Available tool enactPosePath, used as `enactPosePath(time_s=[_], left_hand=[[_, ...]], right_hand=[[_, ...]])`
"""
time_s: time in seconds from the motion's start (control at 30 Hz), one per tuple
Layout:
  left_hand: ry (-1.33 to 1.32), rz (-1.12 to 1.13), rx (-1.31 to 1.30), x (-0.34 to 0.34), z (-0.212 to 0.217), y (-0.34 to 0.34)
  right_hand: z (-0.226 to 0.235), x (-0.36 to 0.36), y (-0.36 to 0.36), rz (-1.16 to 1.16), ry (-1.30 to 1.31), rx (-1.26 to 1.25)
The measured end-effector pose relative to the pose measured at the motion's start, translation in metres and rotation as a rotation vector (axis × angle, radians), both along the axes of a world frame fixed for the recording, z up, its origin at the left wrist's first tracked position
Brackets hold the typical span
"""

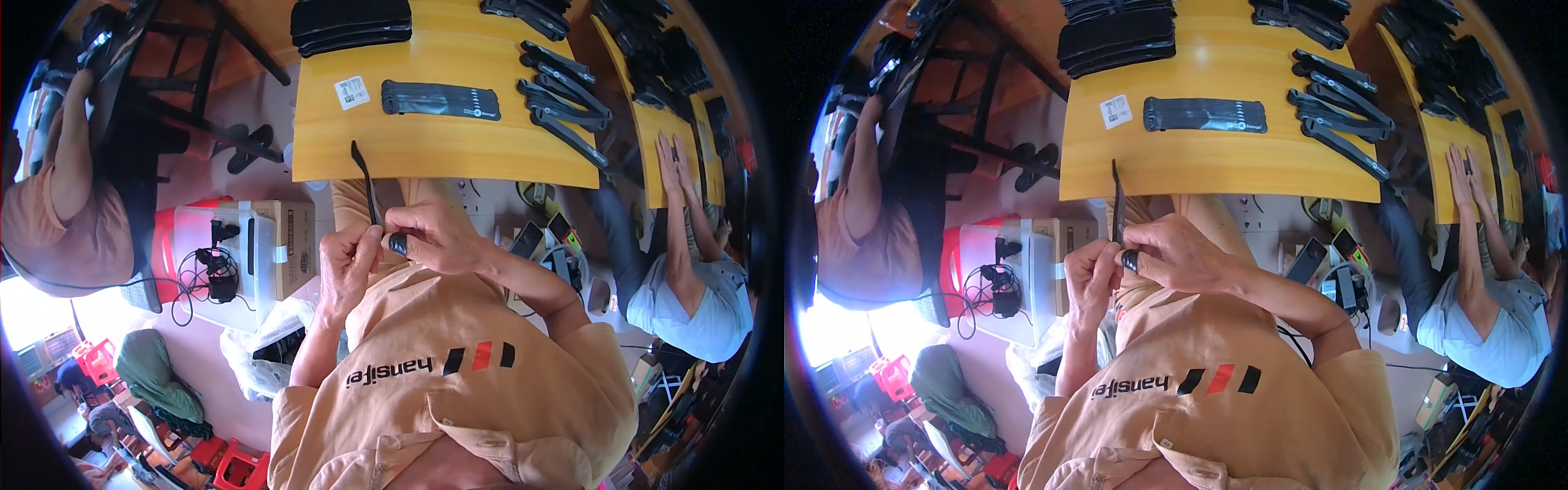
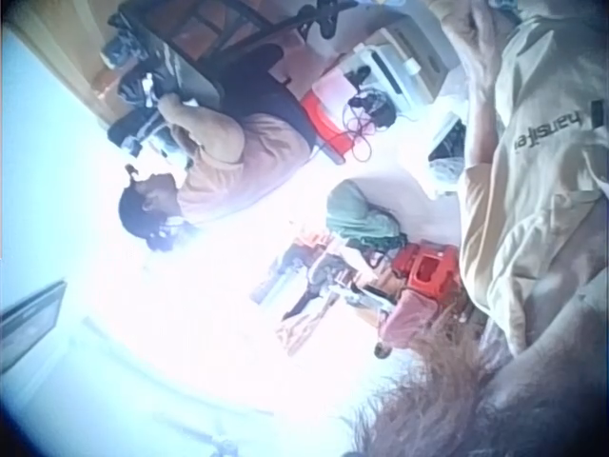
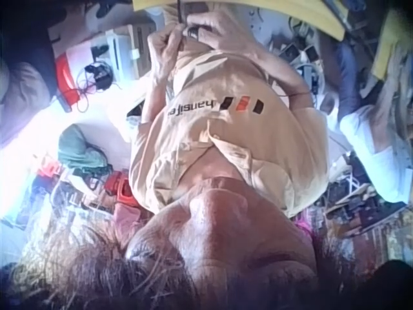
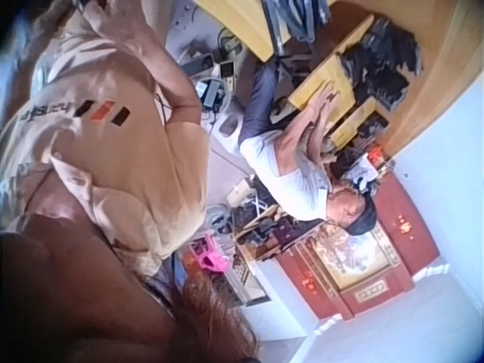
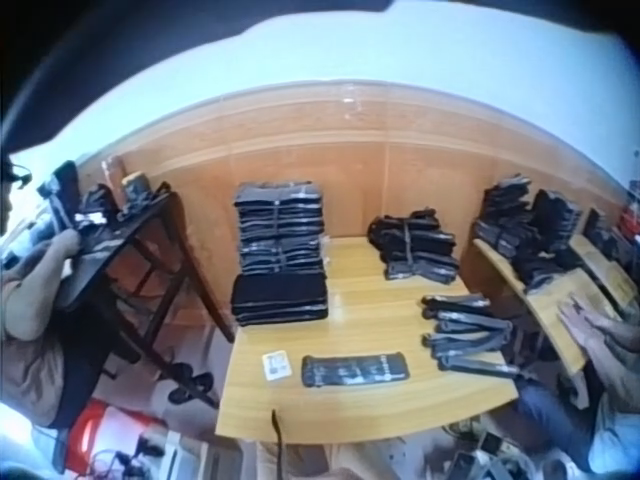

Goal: Manually attaching plastic buckles and clips to black fabric straps.

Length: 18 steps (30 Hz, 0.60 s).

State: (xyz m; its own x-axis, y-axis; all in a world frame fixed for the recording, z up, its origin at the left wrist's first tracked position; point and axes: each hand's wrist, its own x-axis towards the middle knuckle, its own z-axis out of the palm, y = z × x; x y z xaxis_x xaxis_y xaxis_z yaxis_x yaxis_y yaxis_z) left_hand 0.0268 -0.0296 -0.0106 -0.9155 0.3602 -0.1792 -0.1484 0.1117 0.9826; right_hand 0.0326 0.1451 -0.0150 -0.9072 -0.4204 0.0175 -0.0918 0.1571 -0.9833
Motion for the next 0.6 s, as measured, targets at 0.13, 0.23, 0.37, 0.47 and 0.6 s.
enactPosePath(time_s=[0.13, 0.23, 0.37, 0.47, 0.6], left_hand=[[0.034, -0.053, -0.037, -0.001, 0.003, -0.003], [0.063, -0.076, -0.004, 0.001, 0.006, -0.006], [0.067, -0.104, 0.014, 0.001, 0.009, -0.007], [0.052, -0.134, 0.083, 0.002, 0.013, -0.006], [0.003, -0.1, 0.188, 0.008, 0.015, 0.0]], right_hand=[[0.013, -0.002, 0.001, 0.01, 0.021, 0.032], [0.007, -0.003, 0.0, 0.079, 0.099, -0.002], [0.002, -0.003, 0.003, 0.152, 0.042, -0.105], [0.005, 0.0, 0.003, 0.16, -0.009, -0.183], [0.011, 0.009, -0.001, 0.079, -0.153, -0.394]])
